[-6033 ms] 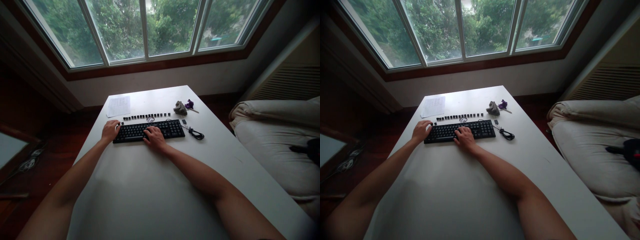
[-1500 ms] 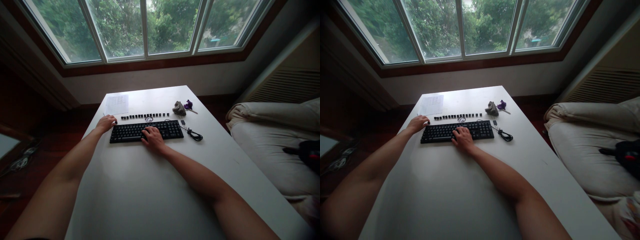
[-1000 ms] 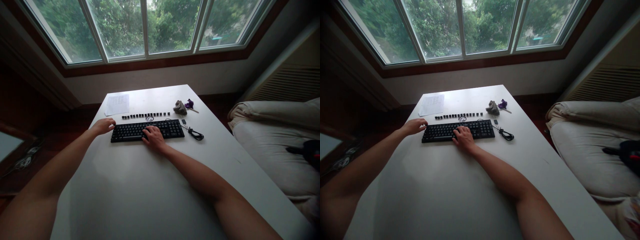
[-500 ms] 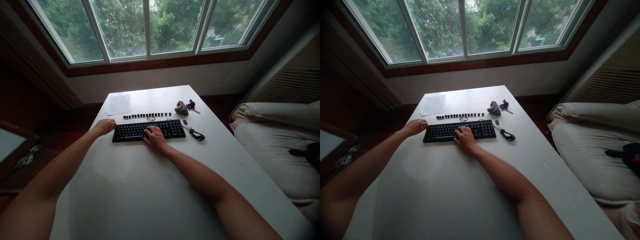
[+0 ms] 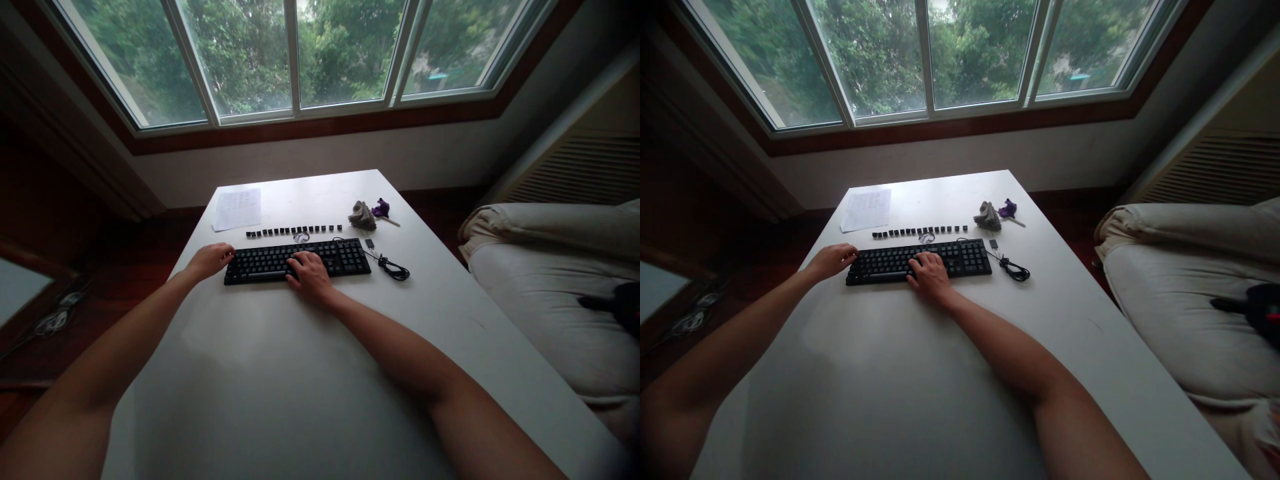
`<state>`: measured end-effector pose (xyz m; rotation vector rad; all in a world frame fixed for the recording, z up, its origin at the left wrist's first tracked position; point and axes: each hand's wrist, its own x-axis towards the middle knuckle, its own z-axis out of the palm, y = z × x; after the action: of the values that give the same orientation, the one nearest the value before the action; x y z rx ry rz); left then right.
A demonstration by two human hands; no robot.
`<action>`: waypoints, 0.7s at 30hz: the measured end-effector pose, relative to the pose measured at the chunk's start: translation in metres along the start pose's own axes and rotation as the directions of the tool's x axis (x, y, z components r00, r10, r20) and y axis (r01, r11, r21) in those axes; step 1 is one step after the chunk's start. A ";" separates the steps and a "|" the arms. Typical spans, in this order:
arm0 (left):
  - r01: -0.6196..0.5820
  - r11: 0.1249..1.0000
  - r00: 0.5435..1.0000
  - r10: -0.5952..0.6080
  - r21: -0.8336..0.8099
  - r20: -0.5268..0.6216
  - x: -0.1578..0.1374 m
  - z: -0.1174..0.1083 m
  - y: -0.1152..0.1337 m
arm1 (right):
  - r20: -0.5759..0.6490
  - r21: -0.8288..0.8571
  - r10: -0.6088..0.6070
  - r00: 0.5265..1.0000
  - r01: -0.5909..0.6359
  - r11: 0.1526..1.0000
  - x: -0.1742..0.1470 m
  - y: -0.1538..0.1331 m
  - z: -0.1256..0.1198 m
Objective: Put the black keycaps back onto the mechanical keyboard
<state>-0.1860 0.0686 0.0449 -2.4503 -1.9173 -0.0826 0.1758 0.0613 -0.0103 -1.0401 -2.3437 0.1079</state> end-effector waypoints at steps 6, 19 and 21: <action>0.023 0.987 1.000 -0.019 -0.161 0.023 -0.004 0.003 -0.010 | 0.001 -0.003 -0.005 1.000 0.005 1.000 0.000 -0.001 -0.001; 0.117 0.937 0.992 -0.128 -0.330 -0.014 -0.005 0.020 -0.019 | 0.016 0.014 0.006 1.000 -0.006 1.000 0.000 -0.002 -0.001; 0.098 0.950 0.993 -0.112 -0.296 -0.028 -0.006 0.021 -0.020 | 0.010 0.009 0.004 1.000 -0.004 1.000 0.000 -0.001 -0.001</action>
<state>-0.2059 0.0689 0.0237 -2.4883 -2.1540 -0.4542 0.1754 0.0600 -0.0096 -1.0428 -2.3482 0.1257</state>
